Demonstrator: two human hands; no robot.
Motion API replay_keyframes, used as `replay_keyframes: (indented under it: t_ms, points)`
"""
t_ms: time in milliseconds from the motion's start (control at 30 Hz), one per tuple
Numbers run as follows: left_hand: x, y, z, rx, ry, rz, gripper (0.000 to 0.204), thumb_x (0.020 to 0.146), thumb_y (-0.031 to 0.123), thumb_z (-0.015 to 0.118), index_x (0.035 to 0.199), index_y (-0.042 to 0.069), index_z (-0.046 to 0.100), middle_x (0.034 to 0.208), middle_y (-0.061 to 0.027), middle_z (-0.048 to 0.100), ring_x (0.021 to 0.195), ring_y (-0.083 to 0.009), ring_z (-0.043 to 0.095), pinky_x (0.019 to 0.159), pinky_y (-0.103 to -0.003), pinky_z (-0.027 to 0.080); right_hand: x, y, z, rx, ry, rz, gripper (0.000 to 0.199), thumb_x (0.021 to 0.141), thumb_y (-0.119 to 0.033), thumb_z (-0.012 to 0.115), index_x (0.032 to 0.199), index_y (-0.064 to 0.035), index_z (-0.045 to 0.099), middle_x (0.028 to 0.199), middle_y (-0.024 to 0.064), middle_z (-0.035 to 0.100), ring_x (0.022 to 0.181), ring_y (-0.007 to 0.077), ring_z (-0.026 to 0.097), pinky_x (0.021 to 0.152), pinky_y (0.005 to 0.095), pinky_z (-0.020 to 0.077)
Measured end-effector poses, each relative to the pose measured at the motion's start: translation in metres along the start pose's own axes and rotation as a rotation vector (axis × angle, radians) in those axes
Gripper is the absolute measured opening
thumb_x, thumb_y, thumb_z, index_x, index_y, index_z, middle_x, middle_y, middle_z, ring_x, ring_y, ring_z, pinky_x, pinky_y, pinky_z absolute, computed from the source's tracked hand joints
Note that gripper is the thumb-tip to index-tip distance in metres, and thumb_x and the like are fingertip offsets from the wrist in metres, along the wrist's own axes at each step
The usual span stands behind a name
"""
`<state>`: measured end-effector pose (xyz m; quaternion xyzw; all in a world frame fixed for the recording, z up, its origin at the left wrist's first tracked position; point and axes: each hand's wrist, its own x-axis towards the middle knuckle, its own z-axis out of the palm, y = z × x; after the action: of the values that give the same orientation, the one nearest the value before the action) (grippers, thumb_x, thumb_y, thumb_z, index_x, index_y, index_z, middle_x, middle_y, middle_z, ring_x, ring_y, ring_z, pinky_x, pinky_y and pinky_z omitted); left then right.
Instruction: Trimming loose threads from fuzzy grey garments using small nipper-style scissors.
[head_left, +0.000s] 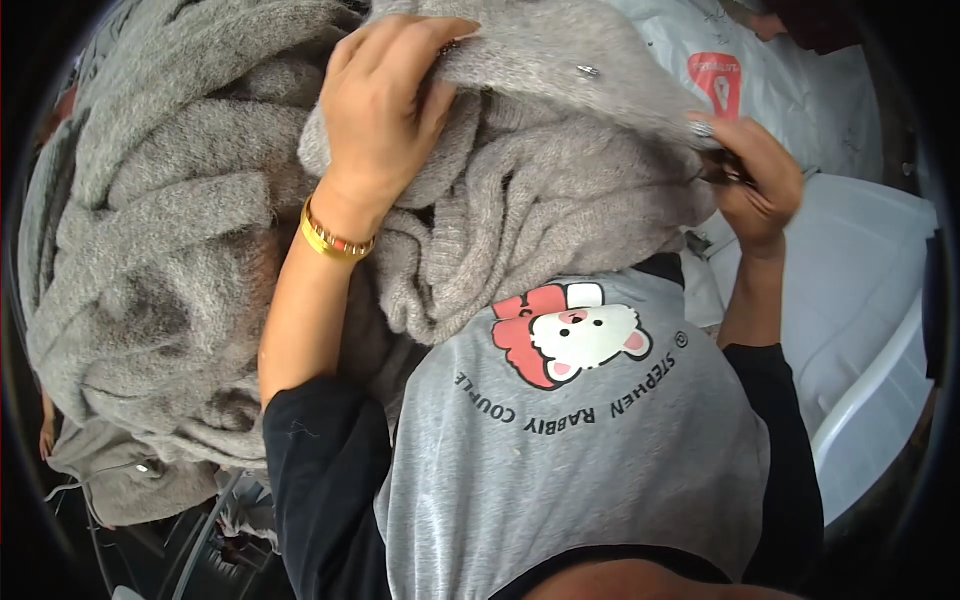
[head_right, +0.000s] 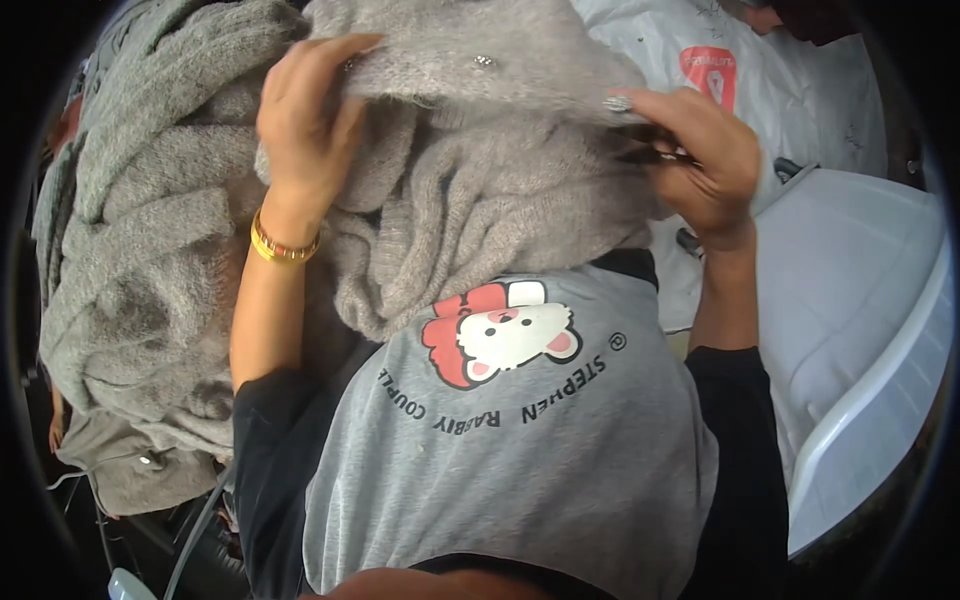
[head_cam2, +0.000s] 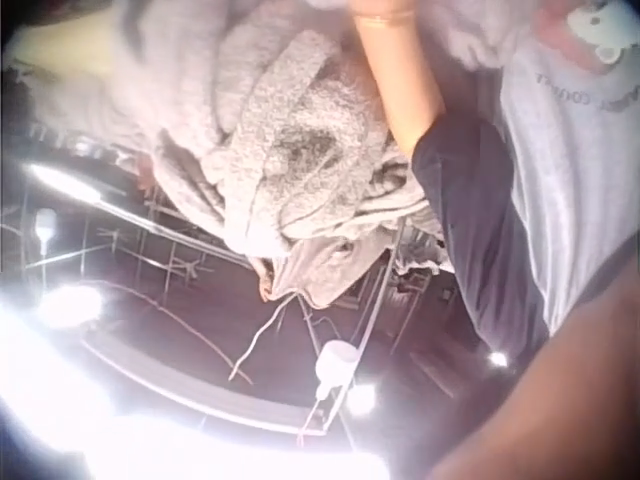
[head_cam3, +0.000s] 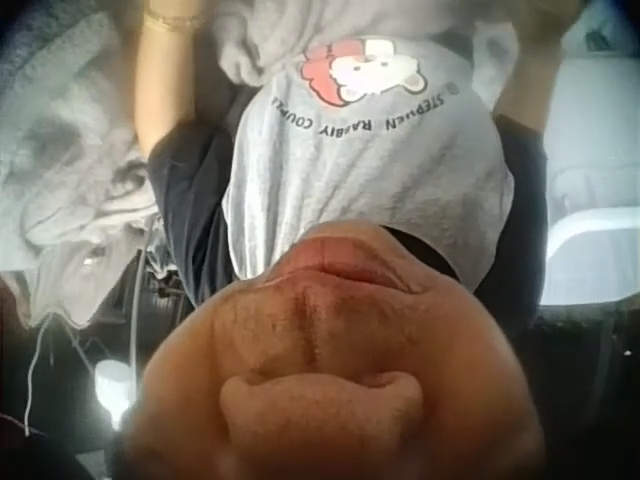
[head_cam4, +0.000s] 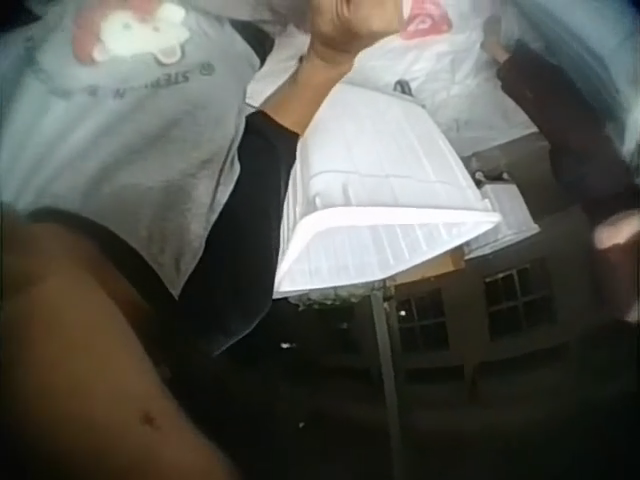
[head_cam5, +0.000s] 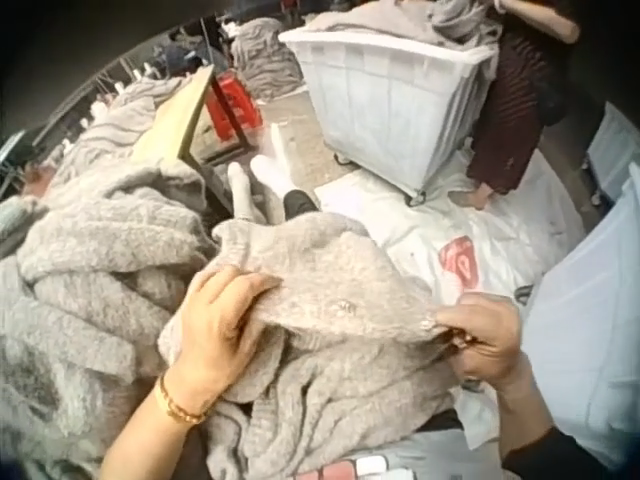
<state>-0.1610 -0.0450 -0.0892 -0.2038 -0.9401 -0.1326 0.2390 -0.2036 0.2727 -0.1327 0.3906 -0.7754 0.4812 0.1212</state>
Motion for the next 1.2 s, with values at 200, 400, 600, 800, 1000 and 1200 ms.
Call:
replay_keyframes:
  t_ms: [200, 400, 600, 800, 1000, 1200]
  points:
    - [-0.016, -0.003, -0.021, -0.193, 0.261, -0.051, 0.034, 0.067, -0.010, 0.059, 0.099, 0.000, 0.063, 0.091, -0.0104, 0.065, 0.080, -0.0234, 0.062, 0.070, -0.030, 0.052, -0.009, -0.012, -0.015, -0.058, 0.067, -0.039, 0.046, 0.059, 0.013, 0.065, 0.102, 0.0017, 0.072, 0.062, 0.0003, 0.042, 0.053, 0.0093, 0.037, 0.048, 0.0235, 0.0266]
    - [-0.028, -0.004, -0.025, -0.228, 0.298, -0.038, 0.033, 0.064, -0.010, 0.060, 0.095, 0.000, 0.060, 0.089, -0.0106, 0.065, 0.081, -0.0231, 0.062, 0.070, -0.030, 0.052, -0.011, -0.011, -0.011, -0.035, 0.037, -0.048, 0.045, 0.059, 0.012, 0.065, 0.102, 0.0019, 0.071, 0.063, 0.0022, 0.048, 0.054, 0.0101, 0.043, 0.048, 0.0231, 0.0310]
    - [-0.031, 0.000, -0.029, -0.240, 0.317, -0.050, 0.030, 0.064, -0.009, 0.061, 0.093, 0.002, 0.060, 0.088, -0.0111, 0.064, 0.081, -0.0233, 0.062, 0.073, -0.031, 0.051, -0.016, -0.010, -0.011, -0.009, 0.028, -0.047, 0.044, 0.060, 0.011, 0.067, 0.102, 0.0015, 0.071, 0.064, 0.0028, 0.050, 0.054, 0.0104, 0.047, 0.049, 0.0229, 0.0338]
    - [-0.038, 0.003, -0.028, -0.247, 0.286, -0.058, 0.028, 0.065, -0.008, 0.061, 0.091, 0.002, 0.059, 0.089, -0.0109, 0.065, 0.083, -0.0232, 0.063, 0.074, -0.031, 0.051, -0.022, -0.012, -0.010, -0.002, 0.006, -0.049, 0.042, 0.060, 0.011, 0.068, 0.101, 0.0019, 0.071, 0.065, 0.0041, 0.053, 0.055, 0.0107, 0.049, 0.049, 0.0231, 0.0369]
    - [-0.043, 0.015, -0.025, -0.061, -0.079, -0.007, 0.026, 0.069, -0.002, 0.070, 0.091, 0.006, 0.060, 0.095, -0.0097, 0.065, 0.090, -0.0272, 0.062, 0.081, -0.036, 0.049, -0.024, -0.003, -0.007, -0.018, -0.202, 0.035, 0.039, 0.062, 0.007, 0.068, 0.100, 0.0011, 0.070, 0.069, 0.0057, 0.058, 0.057, 0.0124, 0.053, 0.051, 0.0236, 0.0399]
    - [-0.044, -0.004, -0.003, 0.235, -0.053, -0.045, 0.064, 0.075, 0.024, 0.078, 0.133, 0.014, 0.051, 0.117, -0.0153, 0.059, 0.104, -0.0322, 0.059, 0.092, -0.047, 0.045, -0.028, 0.003, 0.007, -0.005, -0.355, 0.145, 0.030, 0.067, 0.003, 0.072, 0.097, -0.0027, 0.070, 0.075, 0.0064, 0.063, 0.058, 0.0131, 0.054, 0.053, 0.0257, 0.0415]
